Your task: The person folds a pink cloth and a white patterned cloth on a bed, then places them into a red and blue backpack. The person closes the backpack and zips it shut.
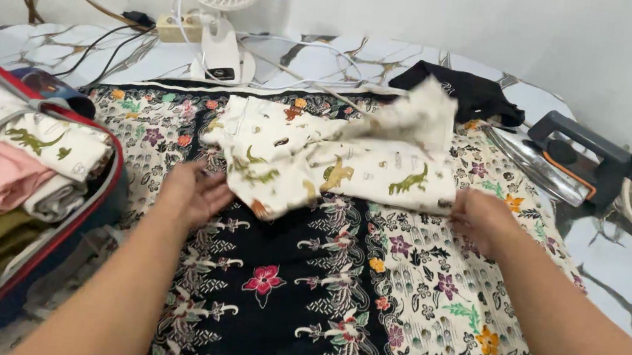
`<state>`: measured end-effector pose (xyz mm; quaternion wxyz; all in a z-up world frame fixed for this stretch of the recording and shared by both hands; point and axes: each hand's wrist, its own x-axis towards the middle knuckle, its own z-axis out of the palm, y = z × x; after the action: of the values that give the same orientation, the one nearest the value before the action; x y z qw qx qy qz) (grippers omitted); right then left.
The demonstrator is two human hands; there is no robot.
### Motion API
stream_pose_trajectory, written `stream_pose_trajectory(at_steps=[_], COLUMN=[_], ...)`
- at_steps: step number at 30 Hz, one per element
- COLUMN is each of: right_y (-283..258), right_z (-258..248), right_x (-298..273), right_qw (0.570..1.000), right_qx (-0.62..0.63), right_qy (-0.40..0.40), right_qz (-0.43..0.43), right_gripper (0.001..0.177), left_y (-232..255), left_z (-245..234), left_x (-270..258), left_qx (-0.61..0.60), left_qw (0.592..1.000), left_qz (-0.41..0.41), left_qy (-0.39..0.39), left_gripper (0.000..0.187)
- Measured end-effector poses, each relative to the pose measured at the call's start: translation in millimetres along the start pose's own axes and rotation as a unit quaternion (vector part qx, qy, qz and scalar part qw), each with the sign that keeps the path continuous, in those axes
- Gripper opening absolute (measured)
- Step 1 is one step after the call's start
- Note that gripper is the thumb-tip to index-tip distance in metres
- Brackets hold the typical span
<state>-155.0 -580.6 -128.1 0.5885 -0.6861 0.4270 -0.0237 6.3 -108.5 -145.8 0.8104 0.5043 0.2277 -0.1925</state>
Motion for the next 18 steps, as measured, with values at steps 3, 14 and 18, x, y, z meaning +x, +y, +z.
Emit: stream_pose_trajectory(at_steps=[3, 14, 18], right_y=[16.5, 16.2, 43.6], right_z=[6.9, 9.1, -9.8], right_x=[-14.9, -29.4, -20.1], right_qw=[0.998, 0.999, 0.997], right_qx=[0.049, 0.017, 0.030], right_qy=[-0.026, 0.013, 0.033], right_qz=[-0.001, -0.029, -0.070], right_gripper=[0.032, 0.018, 0.010], left_y=[-42.0, -47.6, -40.8], left_z=[-23.6, 26.4, -2.2], left_x=[-4.9, -22.6, -33.9], left_qx=[-0.014, 0.324, 0.204], left_qw=[1.000, 0.942, 0.972], left_qz=[0.026, 0.087, 0.093], left_qy=[0.002, 0.008, 0.070], left_gripper=[0.057, 0.032, 0.023])
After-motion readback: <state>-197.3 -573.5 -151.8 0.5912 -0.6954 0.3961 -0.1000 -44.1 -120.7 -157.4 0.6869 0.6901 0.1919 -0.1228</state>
